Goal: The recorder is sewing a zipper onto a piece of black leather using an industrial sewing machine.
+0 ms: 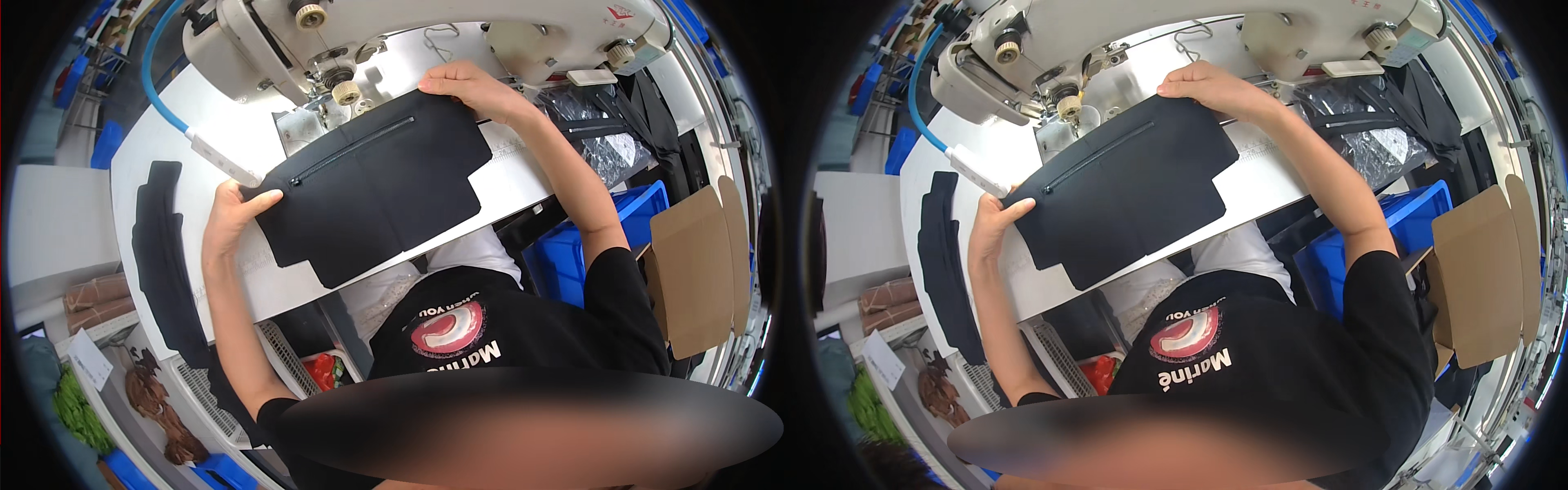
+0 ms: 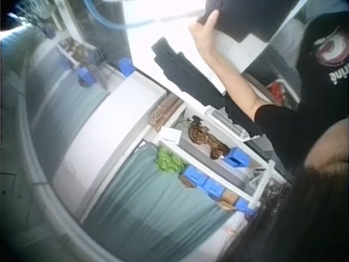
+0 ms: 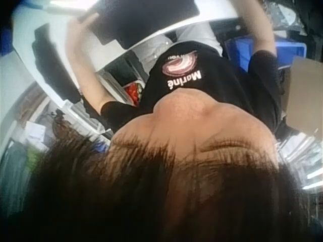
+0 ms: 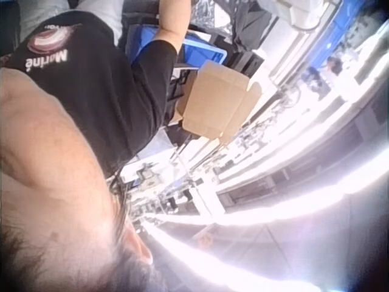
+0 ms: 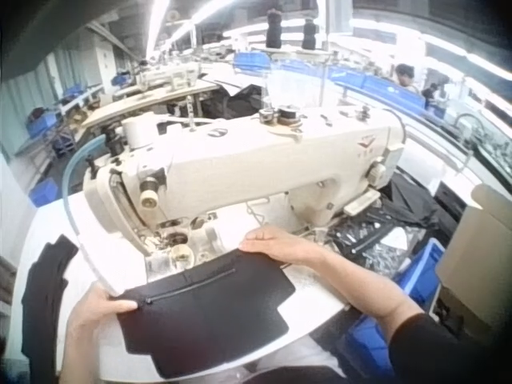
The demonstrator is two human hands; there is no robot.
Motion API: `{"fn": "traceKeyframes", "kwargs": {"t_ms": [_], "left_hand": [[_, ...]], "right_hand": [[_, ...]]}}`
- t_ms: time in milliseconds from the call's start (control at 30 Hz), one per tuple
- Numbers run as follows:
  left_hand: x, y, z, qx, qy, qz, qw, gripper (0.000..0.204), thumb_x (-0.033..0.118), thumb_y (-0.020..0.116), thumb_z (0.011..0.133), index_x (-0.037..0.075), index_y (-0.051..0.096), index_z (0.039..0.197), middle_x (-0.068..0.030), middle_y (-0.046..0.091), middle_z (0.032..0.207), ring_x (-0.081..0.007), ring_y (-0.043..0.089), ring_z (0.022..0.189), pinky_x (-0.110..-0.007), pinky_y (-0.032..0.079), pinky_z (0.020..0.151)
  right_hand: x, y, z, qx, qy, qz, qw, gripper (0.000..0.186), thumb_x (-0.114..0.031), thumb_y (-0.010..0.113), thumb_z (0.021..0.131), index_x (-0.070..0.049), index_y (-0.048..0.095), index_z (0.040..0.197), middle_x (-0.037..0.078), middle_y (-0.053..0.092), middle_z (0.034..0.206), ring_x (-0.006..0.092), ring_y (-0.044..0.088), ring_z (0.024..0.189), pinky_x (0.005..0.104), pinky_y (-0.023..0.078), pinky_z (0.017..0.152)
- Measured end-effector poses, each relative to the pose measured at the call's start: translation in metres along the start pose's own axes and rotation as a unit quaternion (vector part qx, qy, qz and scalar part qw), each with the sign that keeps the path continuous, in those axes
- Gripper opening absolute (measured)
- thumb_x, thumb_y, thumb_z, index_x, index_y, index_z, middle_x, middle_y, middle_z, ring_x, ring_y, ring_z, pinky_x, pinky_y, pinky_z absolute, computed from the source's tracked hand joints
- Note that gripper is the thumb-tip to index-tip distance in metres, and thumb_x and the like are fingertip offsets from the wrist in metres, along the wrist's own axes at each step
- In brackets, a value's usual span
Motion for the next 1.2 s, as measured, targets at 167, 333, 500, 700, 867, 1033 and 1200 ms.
{"fn": "traceKeyframes", "kwargs": {"t_ms": [167,333,500,700,867,1033,1200], "left_hand": [[0.005,-0.003,0.009,-0.058,-0.028,0.161,0.985,0.033,0.015,0.079,0.074,-0.010,0.069,0.094,-0.0084,0.069,0.086,-0.0092,0.060,0.073,-0.024,0.049,0.068],[0.001,0.010,0.007,-0.033,-0.063,0.184,0.980,0.052,0.019,0.082,0.073,-0.016,0.063,0.107,-0.0132,0.068,0.090,-0.0111,0.061,0.077,-0.022,0.049,0.071],[-0.002,0.014,0.004,-0.059,-0.050,0.128,0.989,0.040,0.015,0.079,0.076,-0.012,0.066,0.102,-0.0091,0.068,0.086,-0.0101,0.060,0.074,-0.022,0.049,0.069],[-0.004,0.020,-0.002,-0.055,-0.044,0.098,0.993,0.029,0.012,0.077,0.078,-0.008,0.068,0.097,-0.0050,0.067,0.081,-0.0080,0.059,0.071,-0.022,0.049,0.065],[0.000,0.026,0.002,-0.059,-0.040,0.088,0.994,0.025,0.011,0.076,0.079,-0.007,0.069,0.095,-0.0046,0.066,0.080,-0.0079,0.059,0.069,-0.022,0.049,0.063],[-0.002,0.017,-0.016,-0.042,-0.008,0.107,0.993,0.023,0.014,0.073,0.080,-0.005,0.070,0.093,-0.0031,0.066,0.076,-0.0073,0.060,0.066,-0.022,0.049,0.060],[-0.006,0.035,-0.046,-0.001,0.174,0.195,0.965,0.028,0.025,0.072,0.081,-0.003,0.065,0.084,-0.0071,0.057,0.063,-0.0131,0.046,0.060,-0.031,0.040,0.057]], "right_hand": [[-0.006,0.024,0.010,-0.078,-0.034,-0.038,0.996,0.032,-0.037,0.056,0.096,-0.012,0.056,0.075,-0.010,0.042,0.063,-0.0007,0.037,0.052,0.0176,0.027,0.043],[-0.010,0.045,0.014,-0.087,-0.042,-0.061,0.993,0.030,-0.033,0.054,0.097,-0.010,0.058,0.079,-0.010,0.046,0.067,-0.0007,0.040,0.057,0.0177,0.030,0.047],[-0.004,0.050,0.016,-0.080,-0.032,-0.040,0.995,0.027,-0.030,0.054,0.097,-0.007,0.063,0.088,-0.008,0.055,0.076,-0.0005,0.048,0.067,0.0179,0.040,0.056],[0.006,0.052,0.013,-0.072,-0.032,0.012,0.997,0.027,-0.029,0.056,0.096,-0.004,0.065,0.101,-0.004,0.063,0.086,0.0024,0.057,0.076,0.0192,0.047,0.067],[0.004,0.046,0.006,-0.067,-0.028,0.028,0.997,0.029,-0.029,0.058,0.095,-0.002,0.066,0.105,-0.001,0.065,0.089,0.0038,0.058,0.080,0.0203,0.048,0.071],[-0.012,0.078,0.013,-0.127,-0.129,-0.133,0.975,0.036,-0.026,0.070,0.085,0.002,0.065,0.107,0.001,0.068,0.094,0.0082,0.057,0.081,0.0261,0.048,0.072],[-0.015,0.086,-0.013,-0.093,-0.107,-0.135,0.981,0.023,-0.020,0.068,0.086,0.003,0.067,0.087,0.001,0.065,0.076,0.0074,0.058,0.071,0.0237,0.046,0.065]]}}
Point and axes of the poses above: each hand's wrist, its own z-axis towards the middle knuckle, its own y-axis out of the palm, x = y × z, the point moved 5 cm from there along z, towards the middle knuckle
